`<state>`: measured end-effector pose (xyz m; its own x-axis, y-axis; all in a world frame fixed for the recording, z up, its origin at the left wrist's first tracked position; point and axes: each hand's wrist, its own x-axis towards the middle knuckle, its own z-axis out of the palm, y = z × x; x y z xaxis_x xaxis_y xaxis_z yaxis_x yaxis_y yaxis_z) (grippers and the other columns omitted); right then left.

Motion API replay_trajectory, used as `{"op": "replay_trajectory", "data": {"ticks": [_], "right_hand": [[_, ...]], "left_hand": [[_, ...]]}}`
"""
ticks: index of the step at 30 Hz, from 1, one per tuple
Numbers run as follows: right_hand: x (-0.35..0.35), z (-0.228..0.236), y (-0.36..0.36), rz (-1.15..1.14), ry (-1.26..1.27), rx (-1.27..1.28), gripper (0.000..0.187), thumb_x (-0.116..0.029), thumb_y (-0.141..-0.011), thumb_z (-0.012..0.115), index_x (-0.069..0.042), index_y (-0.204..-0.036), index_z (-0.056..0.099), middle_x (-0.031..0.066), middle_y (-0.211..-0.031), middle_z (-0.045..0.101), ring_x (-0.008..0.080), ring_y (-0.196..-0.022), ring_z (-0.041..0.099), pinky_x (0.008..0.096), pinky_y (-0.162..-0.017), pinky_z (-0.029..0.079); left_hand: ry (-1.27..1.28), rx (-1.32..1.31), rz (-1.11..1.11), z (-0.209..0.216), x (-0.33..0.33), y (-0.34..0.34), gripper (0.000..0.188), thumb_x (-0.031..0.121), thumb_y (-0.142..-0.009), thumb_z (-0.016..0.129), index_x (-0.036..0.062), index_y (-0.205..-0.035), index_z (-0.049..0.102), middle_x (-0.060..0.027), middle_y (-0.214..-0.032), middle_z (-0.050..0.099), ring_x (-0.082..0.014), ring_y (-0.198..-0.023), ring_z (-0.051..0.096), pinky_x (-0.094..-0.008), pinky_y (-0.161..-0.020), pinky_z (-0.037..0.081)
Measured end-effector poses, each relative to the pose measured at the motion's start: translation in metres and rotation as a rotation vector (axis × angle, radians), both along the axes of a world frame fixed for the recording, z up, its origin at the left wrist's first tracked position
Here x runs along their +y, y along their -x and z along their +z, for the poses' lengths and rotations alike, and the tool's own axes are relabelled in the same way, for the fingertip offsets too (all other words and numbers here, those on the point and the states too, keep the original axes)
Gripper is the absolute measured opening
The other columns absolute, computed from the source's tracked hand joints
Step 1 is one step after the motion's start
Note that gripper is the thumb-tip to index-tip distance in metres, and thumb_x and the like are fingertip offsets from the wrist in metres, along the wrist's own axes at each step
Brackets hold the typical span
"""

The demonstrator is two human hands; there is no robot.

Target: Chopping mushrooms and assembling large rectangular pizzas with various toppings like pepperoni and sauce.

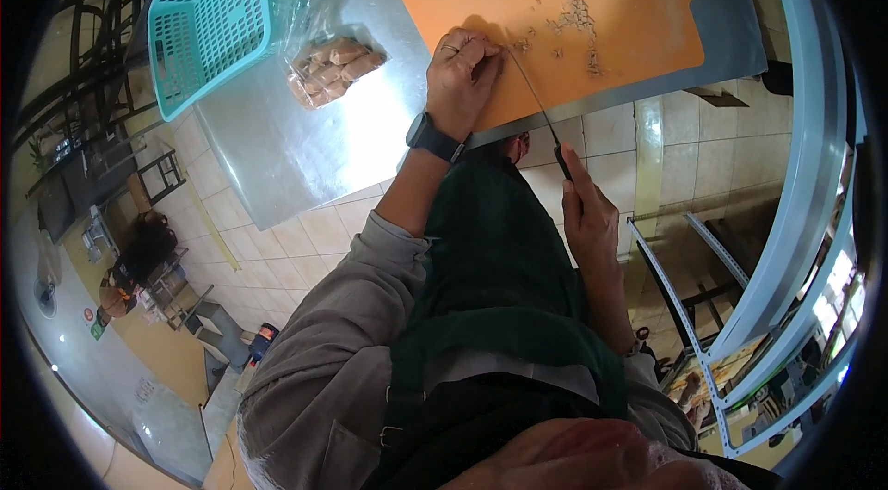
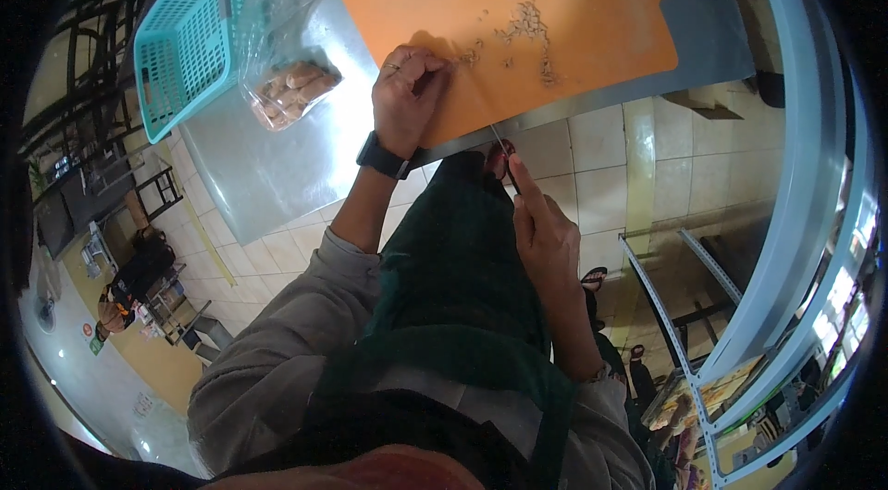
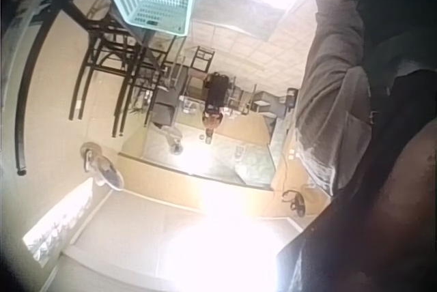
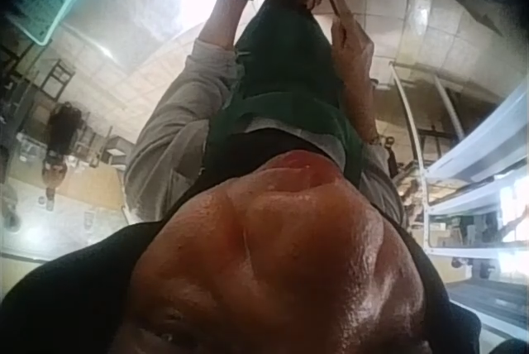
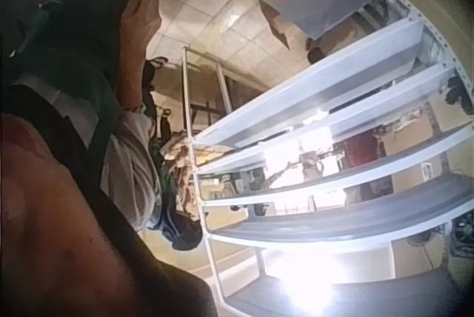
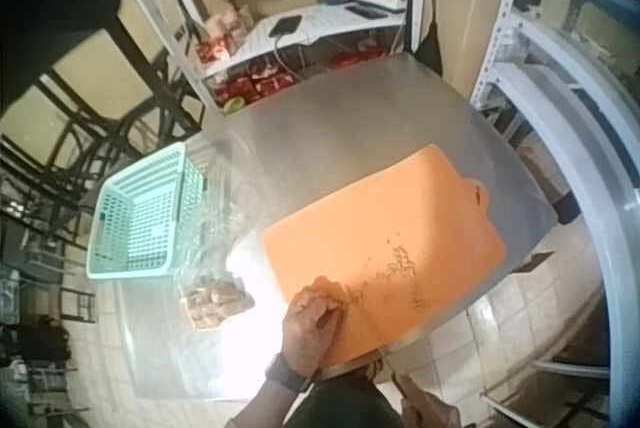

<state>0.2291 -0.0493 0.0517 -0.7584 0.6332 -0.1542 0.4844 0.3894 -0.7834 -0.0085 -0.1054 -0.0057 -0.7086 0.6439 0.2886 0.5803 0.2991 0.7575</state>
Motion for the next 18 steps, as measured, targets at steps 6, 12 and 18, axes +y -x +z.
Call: {"op": "replay_trajectory", "data": {"ticks": [6, 12, 18], "right_hand": [[-0.004, -0.002, 0.008, 0.035, -0.086, -0.139, 0.050, -0.006, -0.093, 0.057, -0.020, -0.141, 0.050, 0.0140, -0.081, 0.065, 0.0285, -0.068, 0.066, 0.0403, -0.059, 0.052], [-0.001, -0.005, 0.009, -0.026, -0.049, 0.076, 0.050, -0.006, -0.093, 0.057, -0.022, -0.140, 0.051, 0.0113, -0.081, 0.066, 0.0302, -0.069, 0.066, 0.0420, -0.059, 0.052], [0.009, -0.002, -0.003, 0.021, -0.052, -0.098, 0.049, -0.004, -0.093, 0.055, -0.018, -0.140, 0.051, 0.0157, -0.101, 0.069, 0.0311, -0.079, 0.068, 0.0405, -0.066, 0.053]], "left_hand": [[0.022, -0.027, -0.002, 0.002, 0.000, -0.001, 0.011, 0.004, -0.077, 0.077, 0.0013, -0.083, 0.068, -0.0085, -0.087, 0.064, -0.0206, -0.076, 0.066, -0.0288, -0.066, 0.053], [0.064, -0.053, 0.009, 0.009, 0.001, 0.000, 0.012, 0.006, -0.077, 0.078, 0.0018, -0.082, 0.068, -0.0089, -0.085, 0.064, -0.0211, -0.075, 0.066, -0.0302, -0.067, 0.054], [0.057, -0.110, 0.033, 0.012, 0.002, -0.003, 0.012, 0.008, -0.077, 0.079, 0.0025, -0.081, 0.069, -0.0089, -0.084, 0.064, -0.0218, -0.073, 0.065, -0.0307, -0.066, 0.053]]}}
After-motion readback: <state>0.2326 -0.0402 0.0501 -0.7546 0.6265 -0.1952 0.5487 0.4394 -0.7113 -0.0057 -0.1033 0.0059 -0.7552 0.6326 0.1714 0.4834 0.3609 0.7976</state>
